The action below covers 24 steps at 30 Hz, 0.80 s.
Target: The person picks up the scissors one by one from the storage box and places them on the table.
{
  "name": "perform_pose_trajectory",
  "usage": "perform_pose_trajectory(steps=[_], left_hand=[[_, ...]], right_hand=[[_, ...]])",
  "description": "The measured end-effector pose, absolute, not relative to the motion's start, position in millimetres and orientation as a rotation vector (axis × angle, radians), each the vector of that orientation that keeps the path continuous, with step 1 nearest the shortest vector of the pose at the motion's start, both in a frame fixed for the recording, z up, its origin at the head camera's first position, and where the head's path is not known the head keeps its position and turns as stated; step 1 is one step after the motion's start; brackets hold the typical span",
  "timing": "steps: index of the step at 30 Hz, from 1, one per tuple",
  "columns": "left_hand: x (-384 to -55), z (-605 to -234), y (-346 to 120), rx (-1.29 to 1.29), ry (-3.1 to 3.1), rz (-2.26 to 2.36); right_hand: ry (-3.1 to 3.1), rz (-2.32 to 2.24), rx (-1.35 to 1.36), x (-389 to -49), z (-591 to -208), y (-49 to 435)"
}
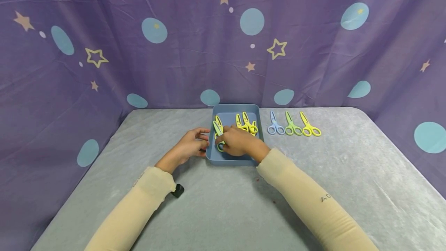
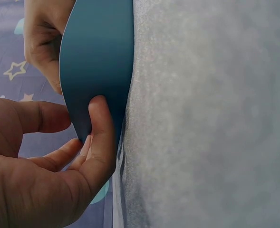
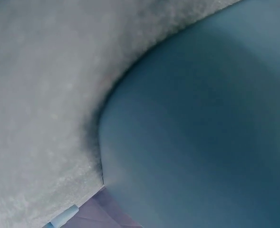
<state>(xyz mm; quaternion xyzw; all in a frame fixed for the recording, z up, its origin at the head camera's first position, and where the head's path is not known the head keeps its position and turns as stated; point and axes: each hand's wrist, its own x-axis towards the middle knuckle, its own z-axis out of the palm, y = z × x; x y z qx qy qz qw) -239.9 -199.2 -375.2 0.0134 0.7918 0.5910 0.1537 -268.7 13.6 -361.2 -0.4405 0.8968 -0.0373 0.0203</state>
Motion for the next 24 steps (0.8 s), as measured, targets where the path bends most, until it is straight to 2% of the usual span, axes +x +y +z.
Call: perform_pose_trajectory(steps=[24], left_hand=[[-242.2,-377.8,-200.0,0.030,2.271,1.686]], right_hand=[[2.880,0.018,-1.164,-265.5,-363.7,4.3]])
